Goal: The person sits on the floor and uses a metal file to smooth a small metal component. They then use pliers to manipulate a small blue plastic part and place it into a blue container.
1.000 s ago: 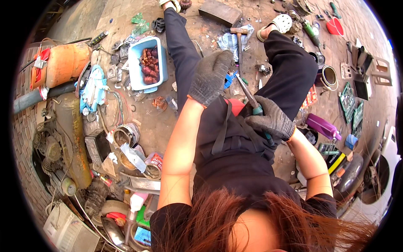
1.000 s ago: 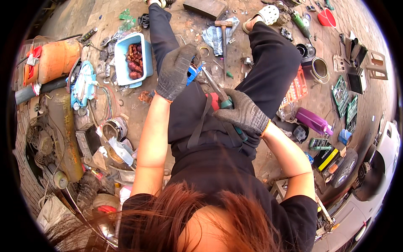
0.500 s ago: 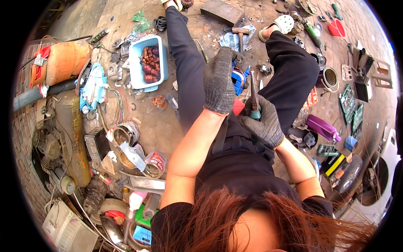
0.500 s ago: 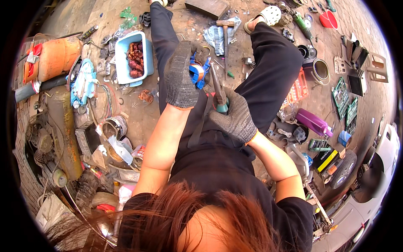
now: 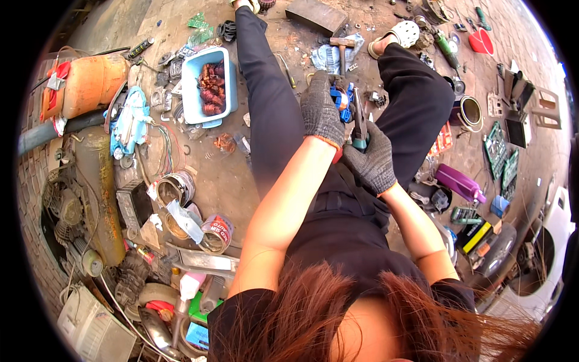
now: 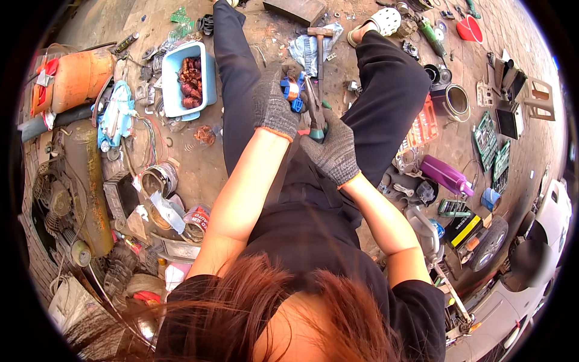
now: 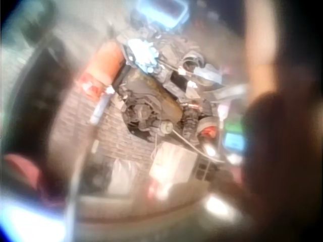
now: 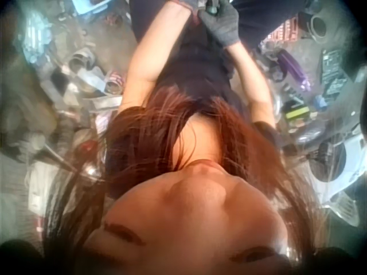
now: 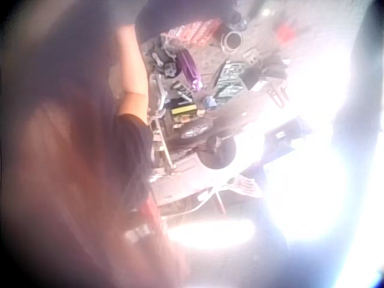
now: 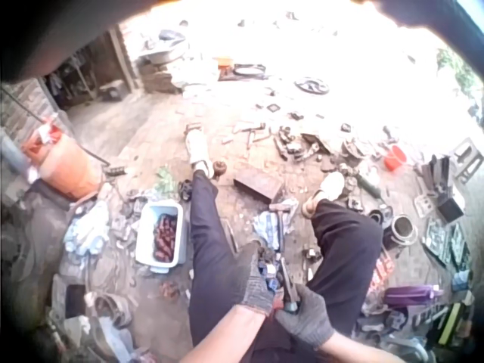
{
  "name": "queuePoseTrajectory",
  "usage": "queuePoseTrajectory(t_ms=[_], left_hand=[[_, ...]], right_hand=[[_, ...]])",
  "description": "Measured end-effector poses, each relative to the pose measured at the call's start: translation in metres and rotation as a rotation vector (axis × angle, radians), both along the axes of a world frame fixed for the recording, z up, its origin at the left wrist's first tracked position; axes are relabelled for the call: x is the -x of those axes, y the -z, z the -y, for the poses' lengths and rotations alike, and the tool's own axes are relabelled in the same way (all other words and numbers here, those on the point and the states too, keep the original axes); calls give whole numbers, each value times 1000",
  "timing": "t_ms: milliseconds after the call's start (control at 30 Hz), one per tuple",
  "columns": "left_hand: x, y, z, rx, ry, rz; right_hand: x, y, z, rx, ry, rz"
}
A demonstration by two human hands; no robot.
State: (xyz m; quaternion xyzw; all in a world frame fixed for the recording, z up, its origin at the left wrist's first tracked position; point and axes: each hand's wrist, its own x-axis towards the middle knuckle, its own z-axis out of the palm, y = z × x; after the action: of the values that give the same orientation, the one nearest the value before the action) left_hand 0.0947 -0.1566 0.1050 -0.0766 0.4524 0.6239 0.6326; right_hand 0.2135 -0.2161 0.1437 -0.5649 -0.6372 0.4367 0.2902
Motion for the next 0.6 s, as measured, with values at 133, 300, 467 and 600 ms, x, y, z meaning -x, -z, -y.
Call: queuePoseTrajectory(t_ms=[133, 300, 467, 600], left_hand=[[-6, 10, -3, 131, 44, 171], [2, -16, 3, 205, 204, 364], [6, -38, 5, 85, 201, 476], [25, -35, -1, -213, 260, -232]], right_hand=[[-9, 12, -5, 67, -8, 102], [-28, 22, -12, -63, -72, 170], [-37, 7, -24, -95, -171, 129], [-37, -21, -25, -16, -250, 81]])
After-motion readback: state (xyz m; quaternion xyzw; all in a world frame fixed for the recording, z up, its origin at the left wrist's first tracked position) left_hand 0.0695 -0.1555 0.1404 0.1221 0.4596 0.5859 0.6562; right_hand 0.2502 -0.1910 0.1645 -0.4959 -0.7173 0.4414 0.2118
